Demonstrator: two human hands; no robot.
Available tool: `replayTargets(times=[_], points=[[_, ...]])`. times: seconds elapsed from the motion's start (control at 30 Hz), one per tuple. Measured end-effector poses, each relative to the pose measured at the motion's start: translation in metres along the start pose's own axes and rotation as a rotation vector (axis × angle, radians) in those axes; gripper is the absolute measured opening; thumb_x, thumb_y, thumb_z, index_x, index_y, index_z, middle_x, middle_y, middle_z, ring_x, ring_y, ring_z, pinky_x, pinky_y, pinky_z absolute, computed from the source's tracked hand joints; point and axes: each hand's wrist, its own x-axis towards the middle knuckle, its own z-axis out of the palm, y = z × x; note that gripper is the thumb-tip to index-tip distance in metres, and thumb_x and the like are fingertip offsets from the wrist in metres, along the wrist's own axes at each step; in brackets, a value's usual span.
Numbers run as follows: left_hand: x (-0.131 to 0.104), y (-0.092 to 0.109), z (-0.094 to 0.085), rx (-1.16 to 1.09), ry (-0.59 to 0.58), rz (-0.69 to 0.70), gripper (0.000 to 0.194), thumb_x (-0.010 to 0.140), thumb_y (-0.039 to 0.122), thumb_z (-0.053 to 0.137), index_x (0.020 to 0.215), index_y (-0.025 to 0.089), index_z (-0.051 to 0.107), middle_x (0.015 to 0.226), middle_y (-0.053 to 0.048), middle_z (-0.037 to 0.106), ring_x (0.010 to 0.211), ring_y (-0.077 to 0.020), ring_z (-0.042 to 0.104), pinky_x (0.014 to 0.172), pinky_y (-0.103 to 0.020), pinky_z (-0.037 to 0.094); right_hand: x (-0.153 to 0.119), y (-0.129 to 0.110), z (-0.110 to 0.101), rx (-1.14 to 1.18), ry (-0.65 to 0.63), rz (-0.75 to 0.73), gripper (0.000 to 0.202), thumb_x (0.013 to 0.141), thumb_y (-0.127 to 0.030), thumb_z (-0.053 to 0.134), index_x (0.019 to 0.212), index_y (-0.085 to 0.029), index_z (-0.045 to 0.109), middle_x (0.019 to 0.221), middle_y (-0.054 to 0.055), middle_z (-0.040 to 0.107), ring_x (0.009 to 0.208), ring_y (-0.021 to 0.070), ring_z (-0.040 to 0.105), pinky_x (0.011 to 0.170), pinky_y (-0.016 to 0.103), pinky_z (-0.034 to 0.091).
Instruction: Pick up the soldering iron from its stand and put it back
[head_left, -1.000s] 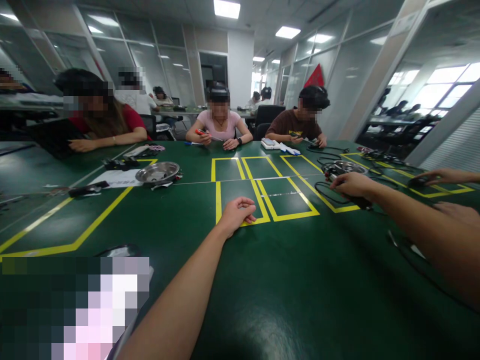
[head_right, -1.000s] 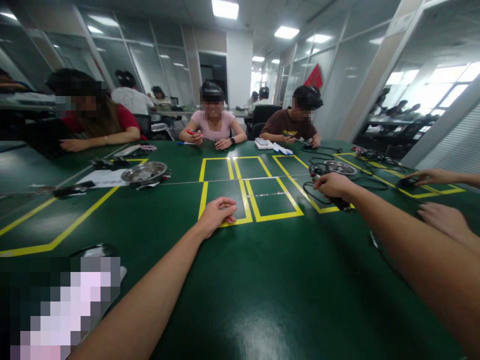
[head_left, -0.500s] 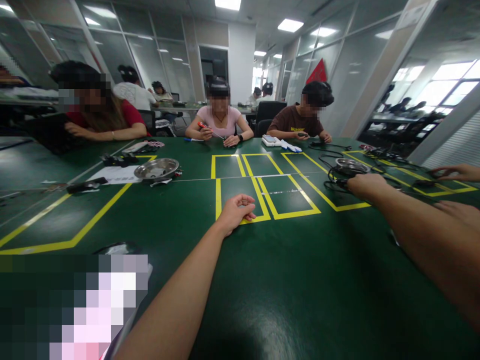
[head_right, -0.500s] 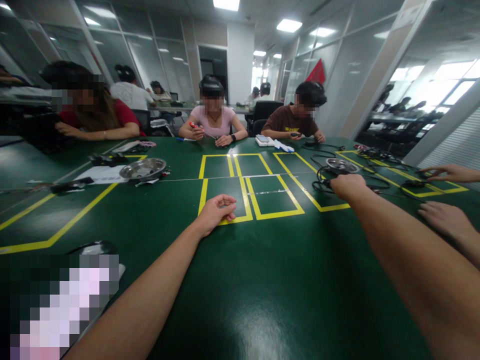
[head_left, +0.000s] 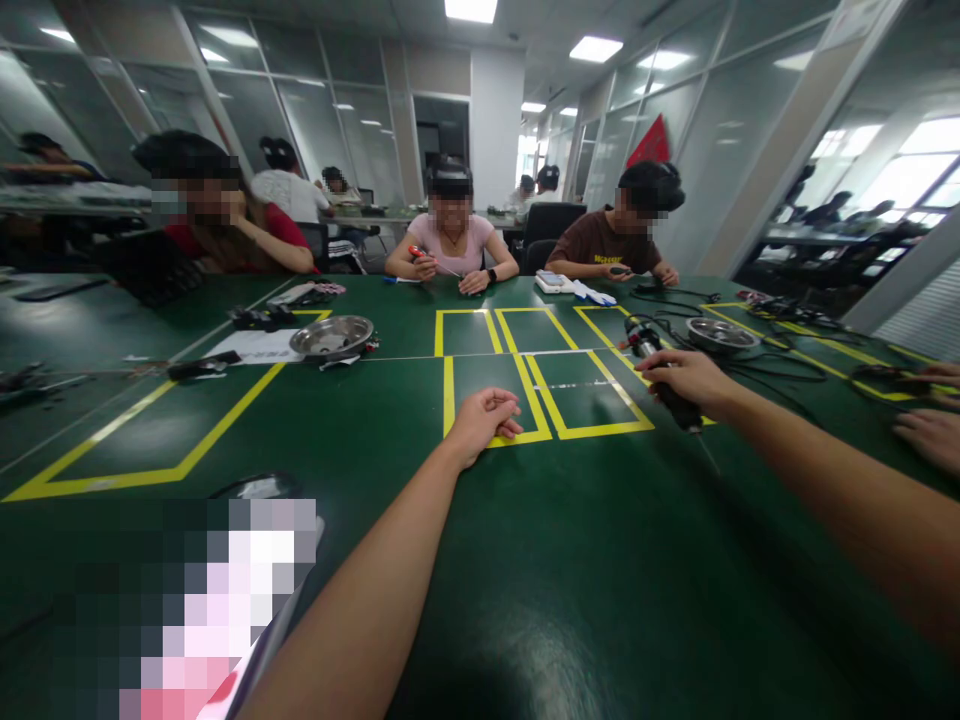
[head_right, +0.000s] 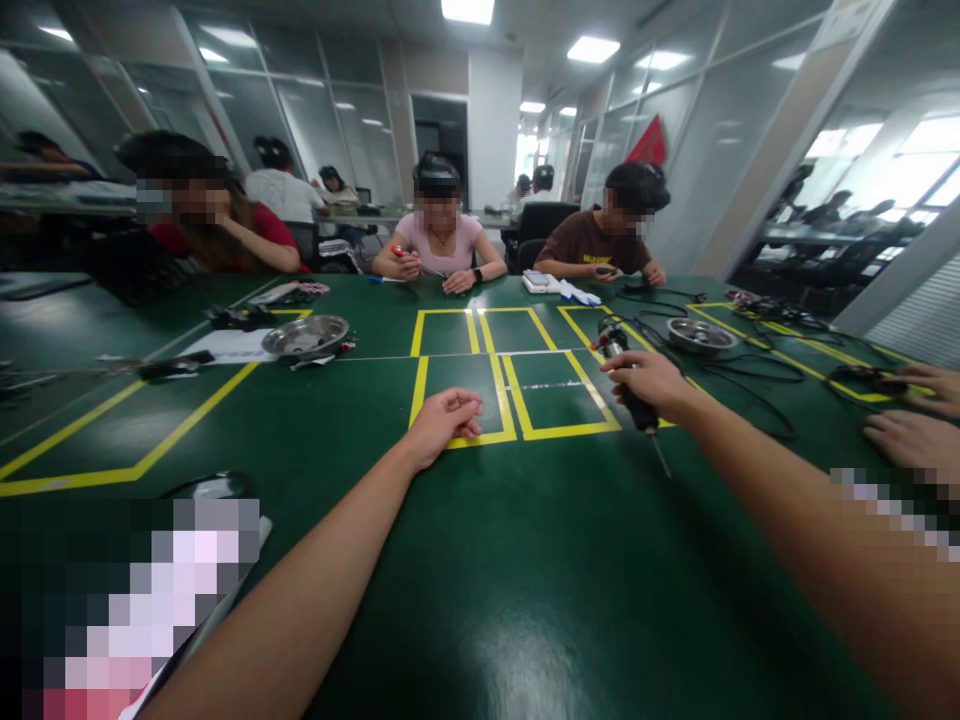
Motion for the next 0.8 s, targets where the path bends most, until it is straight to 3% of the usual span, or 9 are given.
replayTargets(times=[0.17, 0.27, 0.33, 0.43, 0.63, 0.8], points=[[0.002, 0.003, 0.001, -0.119, 0.072, -0.051, 0.04, 0.088, 0.05, 0.052, 0.097, 0.011, 0.055, 0.089, -0.012, 0.066, 0.057, -0.0147, 0.066, 0.05, -0.025, 0.052, -0.067, -0.019, 0.093, 0.559, -0.317, -0.086, 0.023, 0.069, -0.024, 0.074, 0.09, -0.018, 0.067, 0.089, 0.006, 0.069, 0.061, 0.0127, 0.061, 0.055, 0.025, 0.05], [0.001, 0.004, 0.002, -0.168, 0.099, -0.052, 0.056, 0.086, 0.064, 0.043, 0.099, 0.01, 0.054, 0.088, -0.014, 0.067, 0.056, -0.0168, 0.066, 0.049, -0.027, 0.051, -0.1, -0.023, 0.134, 0.695, -0.5, -0.118, 0.021, 0.073, -0.026, 0.072, 0.091, -0.017, 0.066, 0.076, 0.004, 0.068, 0.055, 0.013, 0.06, 0.052, 0.025, 0.047], [0.0, 0.004, 0.003, -0.174, 0.089, -0.043, 0.062, 0.085, 0.068, 0.04, 0.098, 0.01, 0.055, 0.085, -0.014, 0.067, 0.055, -0.017, 0.066, 0.048, -0.026, 0.051, -0.114, -0.02, 0.15, 0.717, -0.566, -0.122, 0.02, 0.075, -0.027, 0.07, 0.092, -0.017, 0.067, 0.065, 0.002, 0.065, 0.049, 0.013, 0.057, 0.048, 0.025, 0.043], [-0.001, 0.002, 0.003, -0.146, 0.067, -0.029, 0.06, 0.083, 0.067, 0.046, 0.1, 0.01, 0.055, 0.079, -0.012, 0.067, 0.053, -0.0166, 0.065, 0.047, -0.025, 0.051, -0.123, -0.011, 0.16, 0.731, -0.577, -0.131, 0.02, 0.075, -0.028, 0.07, 0.092, -0.017, 0.067, 0.061, 0.001, 0.063, 0.047, 0.013, 0.056, 0.048, 0.024, 0.04], [-0.001, 0.0, 0.004, -0.077, 0.026, -0.021, 0.042, 0.083, 0.052, 0.059, 0.095, 0.012, 0.054, 0.067, -0.008, 0.067, 0.055, -0.0178, 0.066, 0.047, -0.024, 0.05, -0.124, -0.005, 0.159, 0.761, -0.562, -0.169, 0.018, 0.076, -0.026, 0.068, 0.092, -0.018, 0.067, 0.063, 0.001, 0.063, 0.048, 0.0126, 0.055, 0.05, 0.025, 0.041], [-0.001, -0.002, 0.006, 0.0, 0.077, -0.014, 0.041, 0.082, 0.053, 0.059, 0.086, 0.012, 0.054, 0.062, -0.008, 0.066, 0.05, -0.0162, 0.064, 0.047, -0.023, 0.049, -0.124, -0.005, 0.16, 0.759, -0.533, -0.186, 0.016, 0.077, -0.025, 0.067, 0.091, -0.018, 0.067, 0.061, 0.0, 0.062, 0.048, 0.0127, 0.055, 0.05, 0.026, 0.041]])
